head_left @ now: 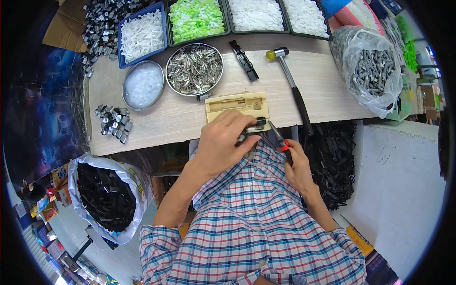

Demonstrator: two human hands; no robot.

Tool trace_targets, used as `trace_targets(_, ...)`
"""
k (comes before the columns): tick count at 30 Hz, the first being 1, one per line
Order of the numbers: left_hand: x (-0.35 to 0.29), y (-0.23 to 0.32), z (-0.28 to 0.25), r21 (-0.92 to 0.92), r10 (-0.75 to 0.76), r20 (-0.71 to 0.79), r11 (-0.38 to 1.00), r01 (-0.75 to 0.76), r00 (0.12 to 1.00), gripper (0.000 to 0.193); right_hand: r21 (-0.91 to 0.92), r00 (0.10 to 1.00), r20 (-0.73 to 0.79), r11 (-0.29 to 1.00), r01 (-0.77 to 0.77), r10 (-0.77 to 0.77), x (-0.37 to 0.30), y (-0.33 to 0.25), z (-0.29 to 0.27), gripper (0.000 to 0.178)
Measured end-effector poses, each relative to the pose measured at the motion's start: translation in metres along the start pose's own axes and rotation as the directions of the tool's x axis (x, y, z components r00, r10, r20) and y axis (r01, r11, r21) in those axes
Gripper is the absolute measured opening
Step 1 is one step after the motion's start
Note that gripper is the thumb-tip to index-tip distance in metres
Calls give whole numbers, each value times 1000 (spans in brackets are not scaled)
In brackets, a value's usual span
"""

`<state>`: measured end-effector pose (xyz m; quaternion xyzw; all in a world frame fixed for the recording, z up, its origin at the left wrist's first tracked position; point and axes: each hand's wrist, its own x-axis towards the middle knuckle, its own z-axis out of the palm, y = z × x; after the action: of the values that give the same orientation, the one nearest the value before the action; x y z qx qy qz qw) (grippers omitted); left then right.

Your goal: Assemble small plastic and metal parts into a black casing using a yellow jig, pliers, and a hammer.

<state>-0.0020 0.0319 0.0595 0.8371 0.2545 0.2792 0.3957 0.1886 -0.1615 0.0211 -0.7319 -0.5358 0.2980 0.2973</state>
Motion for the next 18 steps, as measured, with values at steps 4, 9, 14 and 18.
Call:
trace_targets(4, 16, 8, 5, 383, 112, 66, 915, -128, 992, 35, 9, 1000, -6, 1000, 8, -8, 5, -14, -1, 43)
trace_targets(9, 18, -7, 14, 575, 293, 171, 745, -337, 941, 27, -117, 986, -36, 980, 160, -165, 10, -24, -5, 47)
trace_targets(14, 23, -14, 10, 638, 495, 130, 622, -455, 859, 23, -126, 983, 61, 975, 181, -175, 15, -33, -13, 48)
trace_targets(18, 24, -13, 6, 573, 465, 168, 671, -470, 869, 23, -91, 978, 93, 976, 196, -188, 17, -30, -17, 51)
